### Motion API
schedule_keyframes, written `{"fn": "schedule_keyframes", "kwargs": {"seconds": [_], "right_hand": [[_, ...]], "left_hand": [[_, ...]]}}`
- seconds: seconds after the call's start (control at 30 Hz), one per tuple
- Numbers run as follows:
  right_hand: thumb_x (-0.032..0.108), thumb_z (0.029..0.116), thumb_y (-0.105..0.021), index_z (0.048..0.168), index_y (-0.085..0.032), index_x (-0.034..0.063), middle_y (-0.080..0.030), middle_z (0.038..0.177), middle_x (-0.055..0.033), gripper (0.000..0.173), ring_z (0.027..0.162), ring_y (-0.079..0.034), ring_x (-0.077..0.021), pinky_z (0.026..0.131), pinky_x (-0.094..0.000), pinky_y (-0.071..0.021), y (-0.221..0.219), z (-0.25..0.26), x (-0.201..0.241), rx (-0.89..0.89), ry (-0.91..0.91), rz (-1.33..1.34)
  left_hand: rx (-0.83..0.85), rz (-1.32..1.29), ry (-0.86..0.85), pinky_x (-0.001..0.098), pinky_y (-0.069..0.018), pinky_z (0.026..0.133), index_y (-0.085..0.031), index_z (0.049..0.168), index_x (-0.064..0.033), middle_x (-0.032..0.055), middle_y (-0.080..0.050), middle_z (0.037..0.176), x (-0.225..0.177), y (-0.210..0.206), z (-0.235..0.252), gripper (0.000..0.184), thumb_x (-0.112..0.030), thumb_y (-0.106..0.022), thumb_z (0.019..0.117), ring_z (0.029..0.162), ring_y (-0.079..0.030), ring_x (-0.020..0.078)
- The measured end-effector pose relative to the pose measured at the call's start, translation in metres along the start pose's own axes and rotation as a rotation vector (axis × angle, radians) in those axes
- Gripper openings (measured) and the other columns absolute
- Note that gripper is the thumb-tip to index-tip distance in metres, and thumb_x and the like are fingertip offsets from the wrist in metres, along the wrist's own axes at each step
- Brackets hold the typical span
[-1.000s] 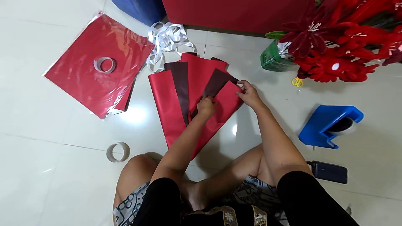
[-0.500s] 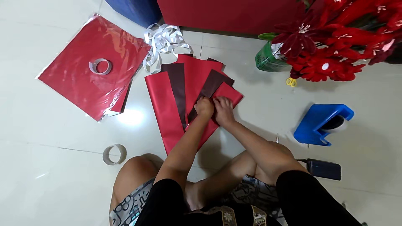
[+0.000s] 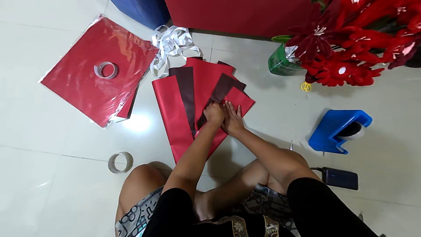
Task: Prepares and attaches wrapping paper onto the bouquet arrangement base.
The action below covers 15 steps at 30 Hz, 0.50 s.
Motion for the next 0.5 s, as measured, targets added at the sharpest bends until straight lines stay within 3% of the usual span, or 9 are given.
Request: {"fn": "schedule_keyframes", "kwargs": {"seconds": [0.1,0.2,0.27,0.3,0.4,0.5], "right_hand": [[0.054,0.1070,-0.028,0.163,-0.029,0.0065,-0.017,0.173,-0.0131,0.074,0.161,-0.008,-0.0301,0.123,-0.0701,0.0003,0.002,0.001,0.001,0.060,-0.025,-0.005],[0.039,0.1069,-0.036,0.166,-0.023,0.0150,-0.012,0.174,-0.0111,0.065,0.161,-0.003,-0.0329,0.119,-0.0751,0.0014,0.008,0.002,-0.001,0.106,-0.044,-0.005],[0.040,0.1098,-0.033,0.165,-0.027,0.0254,-0.015,0.174,-0.0098,0.058,0.161,-0.005,-0.0343,0.119,-0.0757,0.0011,0.016,0.008,-0.011,0.084,-0.121,0.009],[0.040,0.1096,-0.035,0.164,-0.031,0.0262,-0.019,0.172,-0.0128,0.056,0.160,-0.009,-0.0373,0.118,-0.0775,-0.0015,0.018,0.011,-0.020,0.024,-0.163,0.004],[0.041,0.1089,-0.038,0.165,-0.029,0.0152,-0.018,0.171,-0.0219,0.062,0.158,-0.010,-0.0436,0.116,-0.0797,-0.0045,0.033,0.018,-0.050,-0.104,-0.358,-0.015],[0.039,0.1078,-0.043,0.163,-0.028,0.0039,-0.018,0.169,-0.0256,0.067,0.159,-0.011,-0.0421,0.119,-0.0758,-0.0046,0.047,0.015,-0.049,-0.181,-0.399,-0.003]], "left_hand": [[-0.103,0.000,-0.071,0.0596,-0.0472,0.101,-0.055,0.136,-0.0067,0.0190,-0.067,0.126,0.005,-0.002,-0.004,0.039,-0.029,-0.056,0.1041,0.120,-0.064,0.0371],[-0.337,0.150,-0.364,0.0598,-0.0409,0.107,-0.053,0.147,-0.0081,0.0158,-0.061,0.141,0.028,-0.035,-0.018,0.043,-0.020,-0.045,0.1062,0.134,-0.055,0.0346],[-0.341,0.235,-0.482,0.0712,-0.0215,0.118,-0.047,0.154,-0.0068,0.0125,-0.047,0.159,0.049,-0.059,-0.029,0.051,-0.022,-0.044,0.1048,0.151,-0.037,0.0366],[-0.289,0.280,-0.486,0.0734,-0.0151,0.118,-0.042,0.156,-0.0049,0.0128,-0.038,0.164,0.058,-0.065,-0.034,0.057,-0.033,-0.042,0.1062,0.154,-0.029,0.0379],[-0.231,0.326,-0.459,0.0708,-0.0146,0.120,-0.037,0.158,-0.0013,0.0148,-0.032,0.166,0.073,-0.072,-0.042,0.074,-0.054,-0.037,0.1053,0.155,-0.028,0.0380],[-0.303,0.321,-0.472,0.0680,-0.0217,0.119,-0.040,0.155,0.0038,0.0198,-0.035,0.164,0.073,-0.069,-0.052,0.076,-0.053,-0.039,0.1047,0.152,-0.033,0.0399]]}}
Point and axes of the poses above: each hand's wrist, its own z-axis towards the middle knuckle, its own y-axis out of the back of the hand, x = y × z, the point moved 1 cm from there along z, towards the middle knuckle
